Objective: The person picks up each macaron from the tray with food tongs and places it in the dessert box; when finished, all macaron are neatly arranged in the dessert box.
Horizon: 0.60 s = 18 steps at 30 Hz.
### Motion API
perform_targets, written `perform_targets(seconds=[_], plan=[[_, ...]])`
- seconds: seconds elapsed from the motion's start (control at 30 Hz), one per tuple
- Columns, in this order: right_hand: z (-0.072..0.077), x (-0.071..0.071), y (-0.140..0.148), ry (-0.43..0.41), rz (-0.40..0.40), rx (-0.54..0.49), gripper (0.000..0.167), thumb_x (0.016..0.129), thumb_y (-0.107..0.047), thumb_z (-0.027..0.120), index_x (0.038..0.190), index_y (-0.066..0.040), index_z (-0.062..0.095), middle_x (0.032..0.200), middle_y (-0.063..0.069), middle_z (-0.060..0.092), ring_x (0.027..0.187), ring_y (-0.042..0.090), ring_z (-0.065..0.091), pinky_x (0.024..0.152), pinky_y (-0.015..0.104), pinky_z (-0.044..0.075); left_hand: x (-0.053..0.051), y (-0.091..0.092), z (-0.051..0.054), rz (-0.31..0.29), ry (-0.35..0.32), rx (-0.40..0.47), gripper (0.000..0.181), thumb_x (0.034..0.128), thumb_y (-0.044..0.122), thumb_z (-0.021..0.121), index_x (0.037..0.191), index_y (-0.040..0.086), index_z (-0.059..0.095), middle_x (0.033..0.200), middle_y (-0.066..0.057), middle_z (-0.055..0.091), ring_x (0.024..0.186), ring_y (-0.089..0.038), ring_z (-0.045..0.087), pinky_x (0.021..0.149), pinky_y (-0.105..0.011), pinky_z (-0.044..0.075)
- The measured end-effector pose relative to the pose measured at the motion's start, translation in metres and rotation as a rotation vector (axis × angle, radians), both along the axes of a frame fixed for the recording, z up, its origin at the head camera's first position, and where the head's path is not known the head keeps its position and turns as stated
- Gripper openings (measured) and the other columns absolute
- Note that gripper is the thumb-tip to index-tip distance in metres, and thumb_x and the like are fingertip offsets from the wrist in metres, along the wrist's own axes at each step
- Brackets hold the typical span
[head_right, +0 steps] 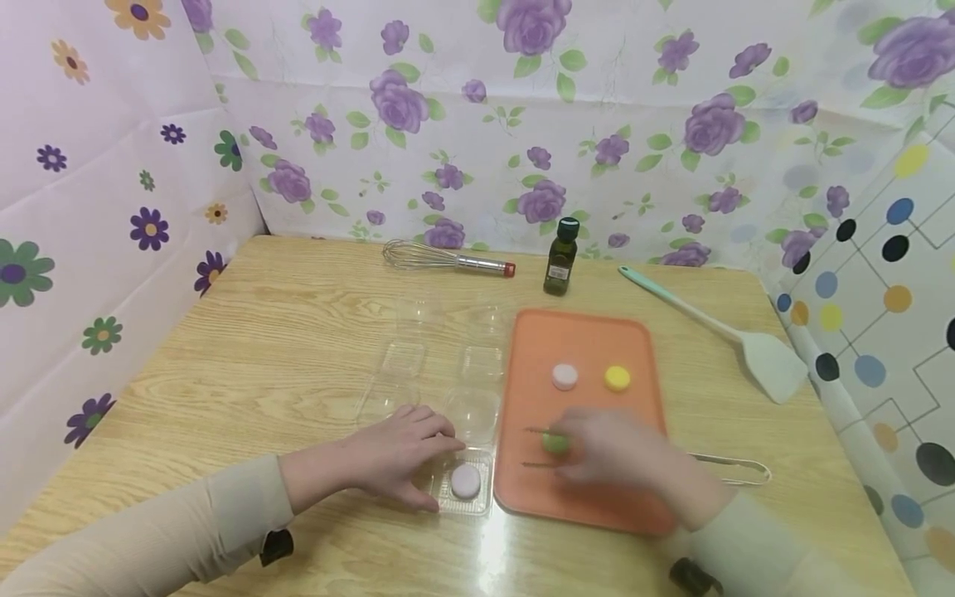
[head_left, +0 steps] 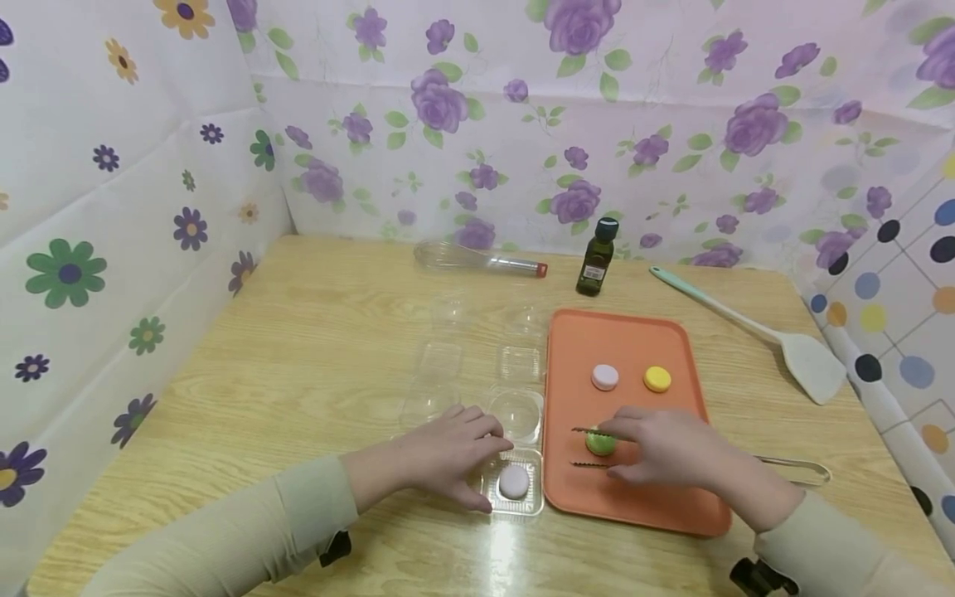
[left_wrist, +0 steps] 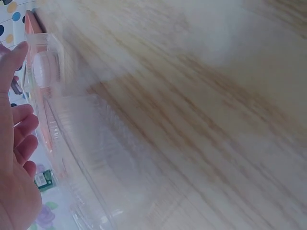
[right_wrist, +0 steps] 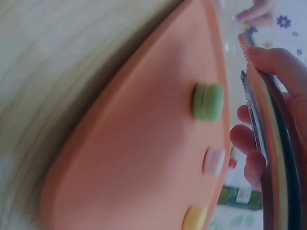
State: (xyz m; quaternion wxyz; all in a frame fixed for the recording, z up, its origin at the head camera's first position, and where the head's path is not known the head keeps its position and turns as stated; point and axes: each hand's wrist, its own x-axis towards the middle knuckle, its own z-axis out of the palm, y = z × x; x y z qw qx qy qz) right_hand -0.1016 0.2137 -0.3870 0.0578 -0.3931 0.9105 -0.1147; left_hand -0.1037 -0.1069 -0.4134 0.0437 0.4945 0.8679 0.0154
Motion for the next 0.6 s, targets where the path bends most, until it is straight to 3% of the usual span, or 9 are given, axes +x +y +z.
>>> perform_targets(seconds=[0.3, 0.5, 0.6], plan=[[-0.009, -0.008, 0.030, 0.064, -0.022, 0.009, 0.038, 0.078, -0.035, 0.074, 0.110, -0.013, 0.068, 0.097, -0.003, 0.065, 0.073, 0.010, 0.062, 0.057, 0.027, 0.050, -0.008, 0.003, 0.007, 0.044, -0.025, 0.022, 0.084, 0.0696, 0.068, 0.065, 0.134, 0.016, 0.050, 0.123, 0.003, 0.049, 0.110, -0.014, 0.042, 0.088, -0.030, 0.034], [-0.015, -0.009, 0.041, 0.107, -0.065, 0.043, 0.039, 0.076, -0.036, 0.075, 0.108, -0.015, 0.068, 0.096, -0.004, 0.064, 0.072, 0.010, 0.062, 0.055, 0.026, 0.049, -0.023, 0.007, 0.010, 0.041, -0.033, 0.020, 0.084, 0.0700, 0.067, 0.065, 0.135, 0.016, 0.049, 0.125, 0.001, 0.049, 0.113, -0.017, 0.041, 0.091, -0.033, 0.034], [-0.019, -0.012, 0.041, 0.105, -0.079, 0.057, 0.041, 0.077, -0.040, 0.074, 0.109, -0.015, 0.068, 0.097, -0.004, 0.063, 0.075, 0.010, 0.062, 0.058, 0.028, 0.050, -0.030, 0.006, 0.014, 0.067, -0.064, 0.017, 0.085, 0.0698, 0.065, 0.067, 0.135, 0.014, 0.049, 0.125, -0.001, 0.048, 0.116, -0.019, 0.041, 0.095, -0.035, 0.033]])
